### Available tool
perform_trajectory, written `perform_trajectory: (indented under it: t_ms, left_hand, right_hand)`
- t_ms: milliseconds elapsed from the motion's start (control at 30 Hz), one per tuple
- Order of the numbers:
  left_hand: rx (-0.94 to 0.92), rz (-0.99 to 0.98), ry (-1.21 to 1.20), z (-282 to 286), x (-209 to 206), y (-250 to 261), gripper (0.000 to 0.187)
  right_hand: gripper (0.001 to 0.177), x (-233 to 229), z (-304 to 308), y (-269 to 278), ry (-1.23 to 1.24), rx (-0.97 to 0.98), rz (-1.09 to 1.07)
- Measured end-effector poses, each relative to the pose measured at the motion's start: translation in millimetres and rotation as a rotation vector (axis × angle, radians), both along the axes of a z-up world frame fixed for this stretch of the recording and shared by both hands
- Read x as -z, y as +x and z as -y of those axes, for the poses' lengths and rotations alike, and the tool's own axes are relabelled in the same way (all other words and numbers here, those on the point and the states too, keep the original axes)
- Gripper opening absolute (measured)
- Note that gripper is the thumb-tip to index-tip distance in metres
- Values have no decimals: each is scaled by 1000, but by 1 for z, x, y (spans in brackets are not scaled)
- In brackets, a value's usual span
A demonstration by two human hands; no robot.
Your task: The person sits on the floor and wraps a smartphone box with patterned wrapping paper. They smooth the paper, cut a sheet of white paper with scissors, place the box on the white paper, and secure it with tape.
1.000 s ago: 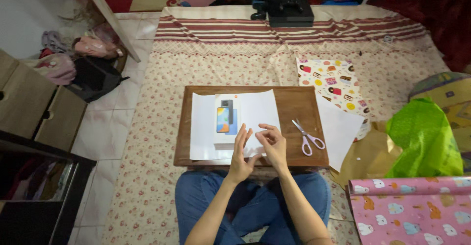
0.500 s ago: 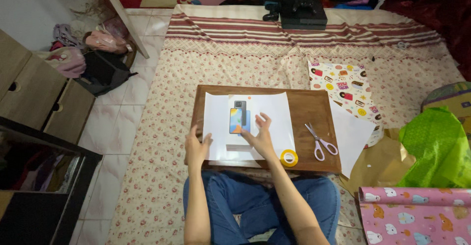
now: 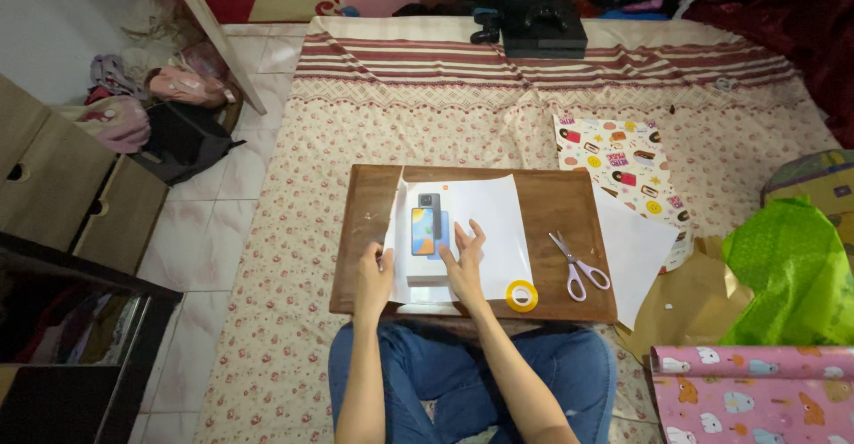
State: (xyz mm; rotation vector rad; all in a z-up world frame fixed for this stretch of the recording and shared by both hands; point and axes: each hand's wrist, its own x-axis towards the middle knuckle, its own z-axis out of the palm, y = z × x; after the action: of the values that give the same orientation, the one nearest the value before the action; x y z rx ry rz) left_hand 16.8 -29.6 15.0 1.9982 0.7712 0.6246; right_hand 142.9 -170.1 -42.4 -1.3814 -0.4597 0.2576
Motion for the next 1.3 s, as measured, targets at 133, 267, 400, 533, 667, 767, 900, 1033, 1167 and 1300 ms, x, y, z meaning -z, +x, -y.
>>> perform_trajectory:
  t_ms: [133,267,400,533,667,767,900,1033,1167,1300]
  left_hand:
    - [30,-5,17,15,-6,11,24]
    - [128,82,10,33,-14,10,33]
    - [29,-113,30,59,-8,12,40]
    - [-28,35,379,72,18,22,47]
    - [-39,25,518,77,38,31,46]
    - [-21,16,576,82,36,31,49]
    - [-1,-73,549,96,24,28,49]
    - [38,-35,548,91,15,22,41]
    - [133,-34,339,59,9,20,33]
    - [204,56,372,26,6,26,43]
  right_hand:
    - [73,5,1,1,-32,-4,28]
    - [67,8,1,5,37,-35,3]
    - [68,8,-2,0,131,10,-100]
    - [67,6,-3,-6,108,42,-111]
    - [65,2,-2,-5,119,52,-110]
    - [65,1,-3,-5,89,54,-78]
    - [64,1,-2,-4,65,37,-54]
    - [66,0,1,-4,117,5,-97]
    - [67,-3,2,-4,153,-23,-151]
    - [70,-8,3,-6,138,-35,-143]
